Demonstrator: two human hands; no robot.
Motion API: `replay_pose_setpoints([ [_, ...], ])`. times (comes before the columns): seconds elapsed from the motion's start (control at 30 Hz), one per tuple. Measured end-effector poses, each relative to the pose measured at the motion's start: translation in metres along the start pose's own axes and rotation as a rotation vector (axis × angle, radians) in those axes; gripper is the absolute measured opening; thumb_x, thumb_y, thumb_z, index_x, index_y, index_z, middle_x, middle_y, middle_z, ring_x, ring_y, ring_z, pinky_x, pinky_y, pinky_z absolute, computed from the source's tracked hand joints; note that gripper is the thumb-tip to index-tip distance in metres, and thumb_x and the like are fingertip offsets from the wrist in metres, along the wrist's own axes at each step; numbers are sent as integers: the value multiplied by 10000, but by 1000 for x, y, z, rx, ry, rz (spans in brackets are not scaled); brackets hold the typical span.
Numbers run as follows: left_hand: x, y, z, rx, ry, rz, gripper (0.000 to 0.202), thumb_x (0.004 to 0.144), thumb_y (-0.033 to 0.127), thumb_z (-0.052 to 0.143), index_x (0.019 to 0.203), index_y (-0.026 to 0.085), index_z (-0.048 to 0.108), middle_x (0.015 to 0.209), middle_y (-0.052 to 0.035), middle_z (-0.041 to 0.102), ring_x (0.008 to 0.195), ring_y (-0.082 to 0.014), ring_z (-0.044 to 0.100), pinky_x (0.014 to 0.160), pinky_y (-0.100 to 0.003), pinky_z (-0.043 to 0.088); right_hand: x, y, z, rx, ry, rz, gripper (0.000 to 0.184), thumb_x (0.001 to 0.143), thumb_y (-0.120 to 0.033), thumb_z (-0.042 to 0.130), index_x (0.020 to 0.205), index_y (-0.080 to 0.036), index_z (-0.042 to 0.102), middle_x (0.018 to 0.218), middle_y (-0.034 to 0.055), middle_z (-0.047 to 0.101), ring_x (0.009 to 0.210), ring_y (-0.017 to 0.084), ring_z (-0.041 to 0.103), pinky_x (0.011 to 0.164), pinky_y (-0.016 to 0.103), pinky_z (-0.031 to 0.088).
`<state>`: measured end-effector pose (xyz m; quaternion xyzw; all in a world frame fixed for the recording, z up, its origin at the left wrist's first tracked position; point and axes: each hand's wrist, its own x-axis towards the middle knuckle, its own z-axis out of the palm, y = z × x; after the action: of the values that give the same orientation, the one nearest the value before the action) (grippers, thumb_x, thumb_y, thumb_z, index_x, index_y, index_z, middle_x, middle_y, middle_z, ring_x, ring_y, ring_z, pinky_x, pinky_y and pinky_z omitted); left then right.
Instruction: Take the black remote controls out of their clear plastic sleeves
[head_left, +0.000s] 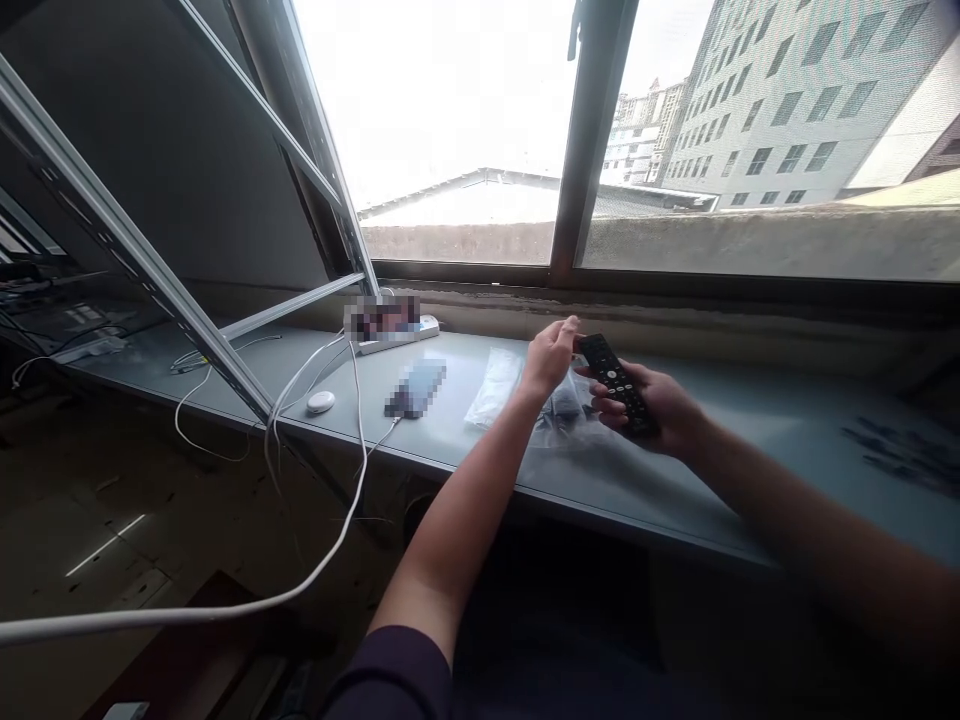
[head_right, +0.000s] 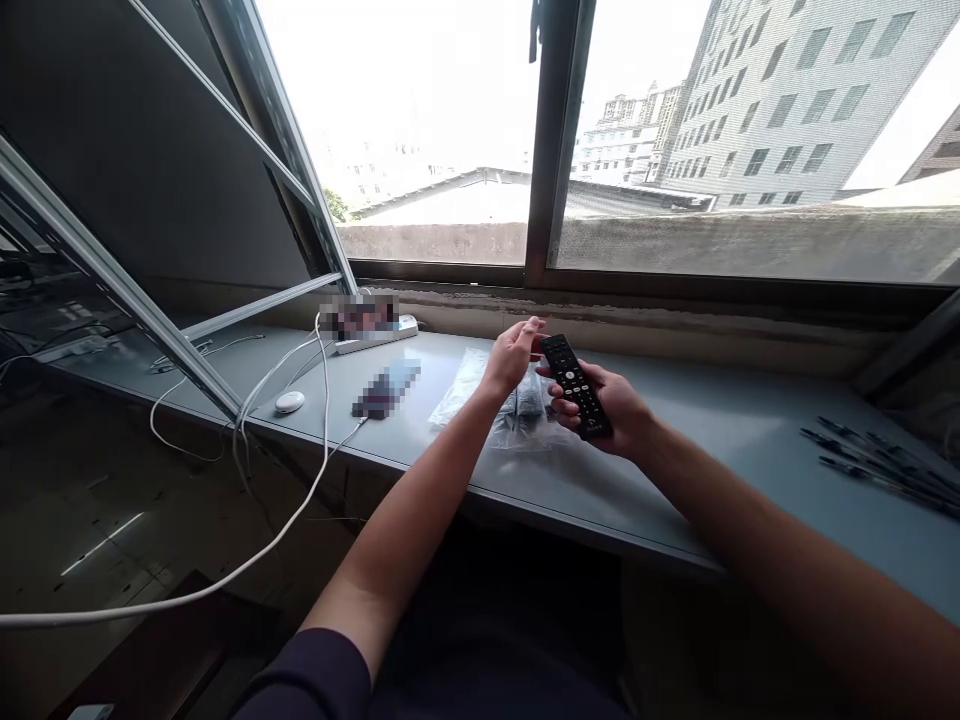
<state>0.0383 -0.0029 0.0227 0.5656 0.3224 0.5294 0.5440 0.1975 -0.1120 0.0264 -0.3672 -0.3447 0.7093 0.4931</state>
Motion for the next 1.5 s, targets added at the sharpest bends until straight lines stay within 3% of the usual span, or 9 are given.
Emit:
replay_pose_setpoints([
  [0.17, 0, -6, -36, 595, 203, 189, 197, 1068, 193, 671, 1231, 240, 770, 1501, -218, 718, 1543, -415, 554, 1345, -548, 358, 2, 2, -5, 23, 10, 10, 346, 1128, -424, 568, 1311, -194, 751, 847, 58, 627, 605, 204, 507, 474, 320, 537],
  [0.3, 0, -2, -67, 921, 242, -171, 636, 979, 295, 790, 1590, 242, 621, 1716, -268, 578, 1690, -479, 377, 1377, -633, 254, 2, 3, -5, -26, 7, -4, 363, 1135, -461, 558, 1305, -207, 753, 858, 66, 630, 613, 215, 511, 469, 334, 544],
  [0.43, 1, -1, -82, 990, 189, -333, 843, 866, 347, 908, 1624, 197, 570, 1682, -334, 596, 1639, -524, 450, 1342, -630, 269, 0, 2, -1, 23, 38, 14, 362, 1152, -454, 551, 1300, -201, 762, 868, 66, 637, 613, 202, 515, 471, 314, 533],
  [0.7, 5, 5, -89, 944, 164, -345, 698, 653, 128, 979, 1264, 260, 668, 1449, -239, 763, 1626, -500, 481, 1335, -625, 283, -2, 1, 3, 75, 58, 4, 344, 1153, -438, 575, 1336, -218, 767, 878, 59, 653, 629, 201, 545, 479, 311, 543],
  [0.83, 8, 15, -105, 877, 220, -404, 618, 651, 61, 959, 1161, 255, 671, 1429, -240, 758, 1652, -497, 455, 1341, -628, 283, -2, 1, 3, 111, 52, 38, 378, 1176, -465, 558, 1353, -198, 760, 832, 48, 620, 596, 196, 532, 447, 310, 556],
  [0.97, 14, 27, -117, 941, 240, -481, 665, 740, 153, 955, 1332, 263, 675, 1526, -240, 720, 1661, -486, 458, 1332, -624, 359, -2, 0, 3, 174, 80, 70, 308, 1179, -415, 615, 1339, -190, 752, 803, 29, 609, 578, 178, 578, 451, 271, 613],
  [1.13, 25, 30, -114, 1361, 45, -574, 726, 937, 245, 792, 1615, 245, 532, 1655, -235, 652, 1609, -406, 546, 1226, -487, 514, -4, 0, 6, 180, 168, 55, 283, 1075, -96, 658, 1342, -170, 713, 1113, 145, 815, 821, 220, 817, 649, 261, 744],
  [1.27, 30, 26, -106, 1411, 43, -549, 693, 993, 312, 749, 1640, 211, 520, 1705, -262, 593, 1616, -413, 534, 1235, -487, 507, -4, 0, 7, 195, 128, 62, 199, 1143, -255, 629, 1308, -183, 714, 1138, 183, 824, 656, 189, 719, 409, 225, 592],
  [1.5, 30, 16, -72, 1251, 31, -76, 695, 1117, 482, 646, 1731, 200, 487, 1823, -247, 469, 1666, -437, 460, 1314, -540, 446, -2, 1, 2, 235, 21, 55, 307, 1197, -382, 518, 1288, -199, 747, 902, 79, 675, 576, 158, 574, 412, 222, 557],
])
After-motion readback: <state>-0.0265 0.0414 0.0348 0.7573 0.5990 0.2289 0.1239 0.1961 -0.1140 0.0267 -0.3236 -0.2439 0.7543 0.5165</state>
